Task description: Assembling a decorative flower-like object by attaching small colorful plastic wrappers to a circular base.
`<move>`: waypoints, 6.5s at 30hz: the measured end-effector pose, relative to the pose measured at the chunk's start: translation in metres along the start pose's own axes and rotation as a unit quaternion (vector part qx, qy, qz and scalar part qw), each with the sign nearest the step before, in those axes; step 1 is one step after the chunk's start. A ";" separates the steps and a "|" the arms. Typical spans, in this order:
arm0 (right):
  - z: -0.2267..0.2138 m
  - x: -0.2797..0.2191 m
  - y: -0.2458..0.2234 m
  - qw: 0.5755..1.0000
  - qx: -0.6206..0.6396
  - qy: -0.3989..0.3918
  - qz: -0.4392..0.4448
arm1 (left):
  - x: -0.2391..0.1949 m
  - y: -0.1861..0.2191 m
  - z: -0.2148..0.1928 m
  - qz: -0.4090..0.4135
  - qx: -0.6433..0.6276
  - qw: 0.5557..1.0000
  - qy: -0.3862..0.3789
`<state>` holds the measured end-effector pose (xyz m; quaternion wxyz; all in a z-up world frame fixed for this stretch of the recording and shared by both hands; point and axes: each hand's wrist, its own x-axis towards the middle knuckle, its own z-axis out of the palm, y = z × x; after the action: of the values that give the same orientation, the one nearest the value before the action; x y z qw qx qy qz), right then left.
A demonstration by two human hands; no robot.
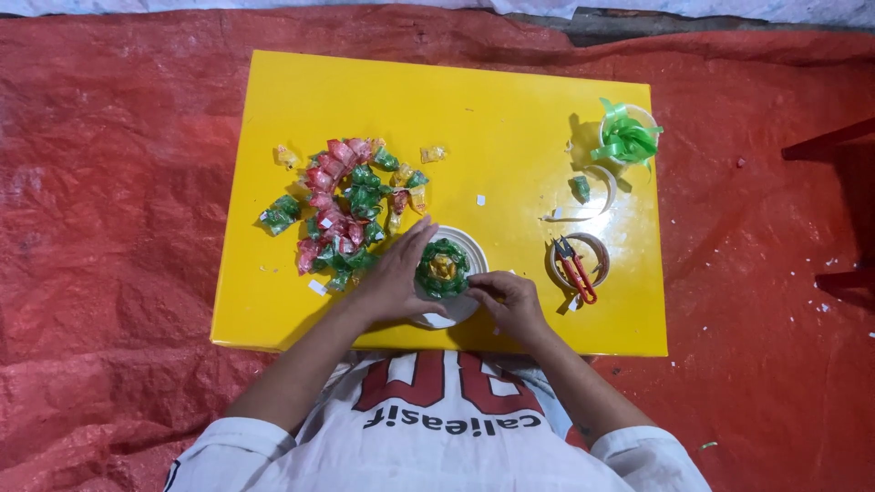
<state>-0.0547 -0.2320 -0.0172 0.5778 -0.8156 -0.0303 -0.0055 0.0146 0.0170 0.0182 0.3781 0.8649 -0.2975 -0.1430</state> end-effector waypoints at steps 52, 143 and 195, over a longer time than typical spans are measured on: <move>0.025 -0.026 -0.003 0.990 -0.080 0.115 -0.016 | 0.012 -0.027 0.004 0.043 0.016 0.998 -0.041; 0.090 0.167 -0.108 0.964 0.225 -0.010 0.139 | 0.036 -0.061 -0.048 0.106 0.053 0.904 0.412; 0.012 0.048 -0.175 0.939 0.072 0.144 -0.303 | -0.026 0.091 -0.074 0.107 -0.402 0.872 0.257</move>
<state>-0.0171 -0.1606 0.1460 0.6046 -0.7143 -0.1924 -0.2954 -0.0074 0.0264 0.1355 0.7694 0.6073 -0.1970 0.0187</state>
